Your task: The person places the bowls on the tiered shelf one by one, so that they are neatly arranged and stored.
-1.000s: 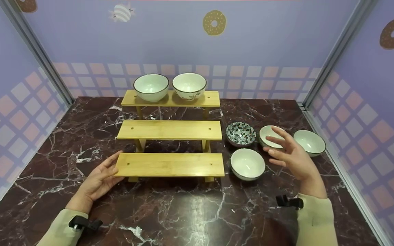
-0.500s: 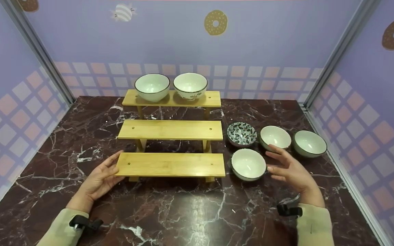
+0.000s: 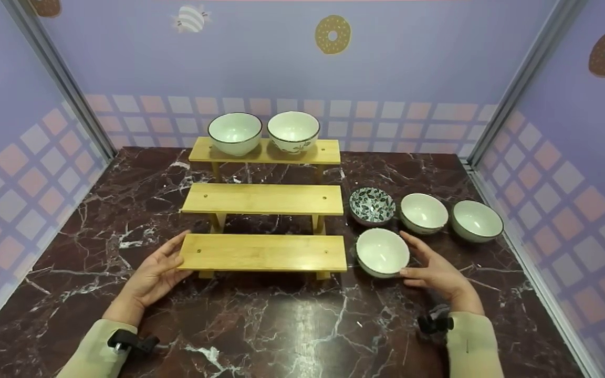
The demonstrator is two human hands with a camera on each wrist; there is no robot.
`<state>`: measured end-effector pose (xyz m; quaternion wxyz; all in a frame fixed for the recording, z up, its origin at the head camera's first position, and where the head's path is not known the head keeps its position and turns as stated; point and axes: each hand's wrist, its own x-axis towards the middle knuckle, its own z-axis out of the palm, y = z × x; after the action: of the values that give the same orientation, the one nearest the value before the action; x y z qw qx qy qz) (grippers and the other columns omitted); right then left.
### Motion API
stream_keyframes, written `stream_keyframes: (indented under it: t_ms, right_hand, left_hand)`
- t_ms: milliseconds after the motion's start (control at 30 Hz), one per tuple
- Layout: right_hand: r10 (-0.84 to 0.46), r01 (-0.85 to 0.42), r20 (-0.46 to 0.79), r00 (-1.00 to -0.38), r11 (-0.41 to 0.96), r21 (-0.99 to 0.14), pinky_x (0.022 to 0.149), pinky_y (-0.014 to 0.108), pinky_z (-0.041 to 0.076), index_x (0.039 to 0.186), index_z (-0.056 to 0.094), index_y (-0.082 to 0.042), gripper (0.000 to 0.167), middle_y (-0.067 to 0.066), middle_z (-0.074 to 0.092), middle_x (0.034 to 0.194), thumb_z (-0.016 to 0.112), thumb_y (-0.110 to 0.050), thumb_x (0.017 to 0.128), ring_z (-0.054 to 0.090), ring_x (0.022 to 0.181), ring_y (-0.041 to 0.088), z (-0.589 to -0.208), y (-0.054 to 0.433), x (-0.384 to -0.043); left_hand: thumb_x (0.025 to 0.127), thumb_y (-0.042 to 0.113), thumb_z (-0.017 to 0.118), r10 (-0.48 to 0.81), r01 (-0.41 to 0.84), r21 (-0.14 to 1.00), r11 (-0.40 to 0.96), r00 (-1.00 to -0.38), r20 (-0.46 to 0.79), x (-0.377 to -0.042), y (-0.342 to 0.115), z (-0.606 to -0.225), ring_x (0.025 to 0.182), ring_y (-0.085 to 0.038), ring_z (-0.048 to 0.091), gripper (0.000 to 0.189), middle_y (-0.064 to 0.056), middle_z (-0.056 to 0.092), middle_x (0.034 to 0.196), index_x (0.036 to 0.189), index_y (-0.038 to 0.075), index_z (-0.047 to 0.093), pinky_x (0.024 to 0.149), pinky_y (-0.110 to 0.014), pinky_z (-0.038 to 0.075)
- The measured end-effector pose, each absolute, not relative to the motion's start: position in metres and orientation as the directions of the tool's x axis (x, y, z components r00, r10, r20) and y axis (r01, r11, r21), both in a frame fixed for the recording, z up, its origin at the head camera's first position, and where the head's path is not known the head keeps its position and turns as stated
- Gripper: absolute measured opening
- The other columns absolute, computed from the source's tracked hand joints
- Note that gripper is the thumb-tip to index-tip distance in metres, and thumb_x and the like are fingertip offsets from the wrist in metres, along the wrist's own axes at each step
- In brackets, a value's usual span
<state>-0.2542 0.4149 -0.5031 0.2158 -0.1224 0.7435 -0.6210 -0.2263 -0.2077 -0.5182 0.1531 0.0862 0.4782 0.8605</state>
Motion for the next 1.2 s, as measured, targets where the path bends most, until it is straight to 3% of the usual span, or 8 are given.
stream_keyframes:
  t_ms: [267, 433, 600, 933, 1200]
  right_hand:
    - [-0.496, 0.159, -0.161, -0.853, 0.047, -0.986, 0.094, 0.036, 0.061, 0.167, 0.001, -0.033, 0.099, 0.008, -0.005, 0.162, 0.064, 0.0, 0.097, 0.067, 0.115, 0.015, -0.515, 0.405, -0.258]
    - [-0.564, 0.199, -0.117, -0.818, -0.087, -0.976, 0.096, 0.037, 0.06, 0.166, -0.006, -0.035, 0.098, -0.002, 0.014, 0.156, 0.053, 0.008, 0.1, 0.07, 0.118, 0.021, -0.521, 0.402, -0.259]
    - [-0.583, 0.186, -0.061, -0.81, -0.156, -0.97, 0.091, 0.032, 0.062, 0.166, 0.001, -0.036, 0.096, -0.012, 0.034, 0.149, 0.052, 0.01, 0.1, 0.071, 0.114, 0.02, -0.524, 0.403, -0.26]
    - [-0.543, 0.175, -0.071, -0.837, -0.142, -0.974, 0.085, 0.029, 0.063, 0.166, 0.006, -0.035, 0.095, -0.013, 0.036, 0.149, 0.057, 0.008, 0.098, 0.07, 0.111, 0.015, -0.523, 0.401, -0.259]
    - [-0.532, 0.164, -0.058, -0.845, -0.155, -0.974, 0.083, 0.027, 0.063, 0.166, -0.001, -0.029, 0.098, -0.012, 0.04, 0.148, 0.057, 0.009, 0.096, 0.071, 0.109, 0.016, -0.519, 0.403, -0.26]
  left_hand:
    - [0.102, -0.006, 0.052, 0.344, -0.184, 0.849, -0.495, -0.939, -0.003, -0.226, -0.208, -0.518, 0.105, -0.016, 0.072, 0.079, -0.004, 0.062, 0.129, 0.165, 0.005, 0.006, 0.087, -0.027, 0.062]
    - [0.102, -0.006, 0.051, 0.349, -0.181, 0.851, -0.493, -0.937, 0.003, -0.226, -0.208, -0.518, 0.106, -0.016, 0.071, 0.079, -0.004, 0.061, 0.131, 0.165, 0.004, 0.005, 0.088, -0.027, 0.062]
    - [0.103, -0.005, 0.051, 0.35, -0.173, 0.857, -0.486, -0.937, 0.009, -0.226, -0.208, -0.519, 0.108, -0.016, 0.07, 0.079, -0.004, 0.058, 0.133, 0.166, 0.005, 0.004, 0.087, -0.026, 0.062]
    - [0.103, -0.006, 0.049, 0.34, -0.175, 0.86, -0.479, -0.941, -0.002, -0.227, -0.208, -0.519, 0.105, -0.016, 0.071, 0.077, -0.004, 0.059, 0.132, 0.165, 0.004, 0.005, 0.087, -0.026, 0.062]
    - [0.103, -0.005, 0.05, 0.338, -0.181, 0.858, -0.48, -0.941, -0.009, -0.226, -0.207, -0.518, 0.105, -0.016, 0.071, 0.077, -0.004, 0.06, 0.132, 0.165, 0.005, 0.005, 0.087, -0.026, 0.062]
